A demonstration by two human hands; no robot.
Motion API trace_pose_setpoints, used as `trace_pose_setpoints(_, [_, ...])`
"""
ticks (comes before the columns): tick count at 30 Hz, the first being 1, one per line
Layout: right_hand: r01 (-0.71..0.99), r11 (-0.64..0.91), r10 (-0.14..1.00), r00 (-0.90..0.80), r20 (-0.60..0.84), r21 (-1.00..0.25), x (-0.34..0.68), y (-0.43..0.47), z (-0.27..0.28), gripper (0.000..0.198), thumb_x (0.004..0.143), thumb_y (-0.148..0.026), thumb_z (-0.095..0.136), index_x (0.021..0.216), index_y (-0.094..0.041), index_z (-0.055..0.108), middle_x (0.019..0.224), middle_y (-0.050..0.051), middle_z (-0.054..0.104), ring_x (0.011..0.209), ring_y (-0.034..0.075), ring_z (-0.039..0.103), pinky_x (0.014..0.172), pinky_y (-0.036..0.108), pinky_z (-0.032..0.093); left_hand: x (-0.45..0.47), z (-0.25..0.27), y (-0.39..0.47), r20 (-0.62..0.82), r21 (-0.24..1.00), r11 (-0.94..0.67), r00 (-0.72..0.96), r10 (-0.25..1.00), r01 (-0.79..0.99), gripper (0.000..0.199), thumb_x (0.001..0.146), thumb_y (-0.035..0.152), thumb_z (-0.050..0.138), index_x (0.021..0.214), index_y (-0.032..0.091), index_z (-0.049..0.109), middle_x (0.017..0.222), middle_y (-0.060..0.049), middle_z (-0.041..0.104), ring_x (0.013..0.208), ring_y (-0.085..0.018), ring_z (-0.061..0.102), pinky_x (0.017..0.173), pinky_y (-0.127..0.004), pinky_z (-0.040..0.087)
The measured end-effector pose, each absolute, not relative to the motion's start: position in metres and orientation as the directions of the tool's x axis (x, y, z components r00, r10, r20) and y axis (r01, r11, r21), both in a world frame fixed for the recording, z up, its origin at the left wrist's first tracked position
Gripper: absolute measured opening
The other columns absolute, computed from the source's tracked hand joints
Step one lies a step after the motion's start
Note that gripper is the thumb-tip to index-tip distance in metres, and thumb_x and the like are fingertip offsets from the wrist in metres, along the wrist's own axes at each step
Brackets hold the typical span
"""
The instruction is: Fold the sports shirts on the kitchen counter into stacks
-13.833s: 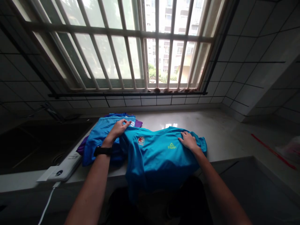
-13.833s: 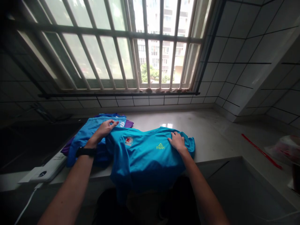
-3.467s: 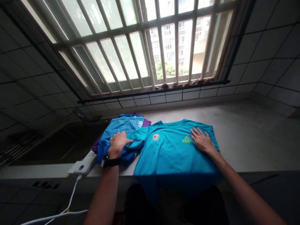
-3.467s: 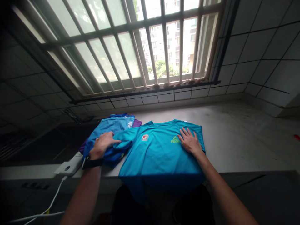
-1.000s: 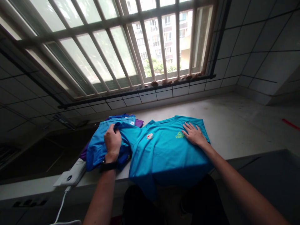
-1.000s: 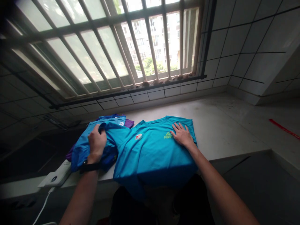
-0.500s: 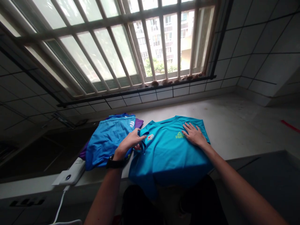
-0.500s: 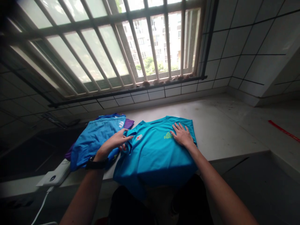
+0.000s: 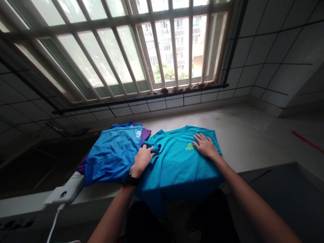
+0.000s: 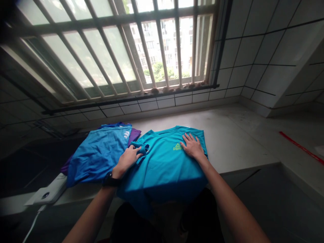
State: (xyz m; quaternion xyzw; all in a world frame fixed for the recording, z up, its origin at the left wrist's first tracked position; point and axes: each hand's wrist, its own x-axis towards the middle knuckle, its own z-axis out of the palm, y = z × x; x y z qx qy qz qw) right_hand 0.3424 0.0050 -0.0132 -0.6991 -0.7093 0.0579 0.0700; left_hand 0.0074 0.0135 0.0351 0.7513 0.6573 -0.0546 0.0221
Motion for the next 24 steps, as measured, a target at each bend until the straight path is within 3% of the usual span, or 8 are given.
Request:
trace_pose_setpoints(8, [0.973,-0.062,0.997,0.052,-0.051,-0.222,0.348,0.034,-0.004,0.062,0.109,-0.049,0.03,0.167,-0.026,0.034,0.176,0.003,0.021,0.163,0.027,0.019,0.131,0.053,0.018,0.029,0.043,0.04,-0.087,-0.067,-0.109,0.103,0.991,0.992,0.05,0.105,0.041,0.043,0.149,0.022,0.06,0.138,-0.02,0.058,0.128,-0.035,0.059,0.1,-0.039,0.053])
trace_pose_setpoints(13, [0.937,-0.049,0.999,0.043,-0.026,-0.347,0.366,0.06,0.022,0.051,0.108,-0.034,0.036,0.153,-0.024,0.057,0.165,0.007,0.048,0.152,0.025,0.044,0.124,0.04,0.037,0.026,0.058,0.066,-0.119,0.055,-0.101,0.107,0.987,0.993,0.044,0.099,0.045,0.055,0.128,0.016,0.07,0.137,-0.022,0.062,0.122,-0.035,0.064,0.097,-0.038,0.053])
trace_pose_setpoints(16, [0.935,-0.109,0.985,0.147,0.089,-0.338,0.38,0.072,0.034,0.054,0.101,-0.017,0.041,0.154,-0.014,0.054,0.164,0.015,0.047,0.147,0.028,0.05,0.12,0.036,0.042,0.018,0.063,0.084,0.021,0.156,-0.12,0.118,0.993,0.98,0.043,0.094,0.035,0.061,0.13,0.013,0.064,0.131,-0.022,0.066,0.119,-0.031,0.067,0.093,-0.031,0.053])
trace_pose_setpoints(18, [0.914,-0.134,0.965,0.208,0.157,-0.383,0.388,0.079,0.035,0.058,0.096,-0.015,0.049,0.154,-0.007,0.051,0.159,0.022,0.05,0.142,0.033,0.054,0.116,0.037,0.045,0.014,0.062,0.096,0.037,0.207,-0.138,0.133,0.99,0.969,0.044,0.085,0.026,0.068,0.127,0.012,0.061,0.125,-0.022,0.069,0.115,-0.03,0.07,0.088,-0.029,0.053])
trace_pose_setpoints(21, [0.802,-0.15,0.953,0.273,0.132,-0.578,0.395,0.09,0.03,0.064,0.086,-0.019,0.069,0.148,-0.01,0.057,0.142,0.023,0.064,0.122,0.035,0.068,0.105,0.044,0.055,0.014,0.058,0.111,-0.055,0.324,-0.148,0.174,0.983,0.935,0.05,0.071,0.02,0.078,0.117,0.015,0.06,0.115,-0.019,0.074,0.109,-0.03,0.073,0.08,-0.028,0.055])
trace_pose_setpoints(24, [0.612,-0.225,0.956,0.29,-0.05,-0.758,0.397,0.1,0.019,0.07,0.073,-0.022,0.082,0.14,-0.023,0.062,0.113,0.012,0.075,0.081,0.025,0.074,0.08,0.046,0.064,0.015,0.053,0.123,-0.104,0.397,-0.134,0.19,0.976,0.908,0.047,0.062,0.016,0.08,0.105,0.017,0.06,0.1,-0.015,0.078,0.102,-0.03,0.075,0.074,-0.027,0.056])
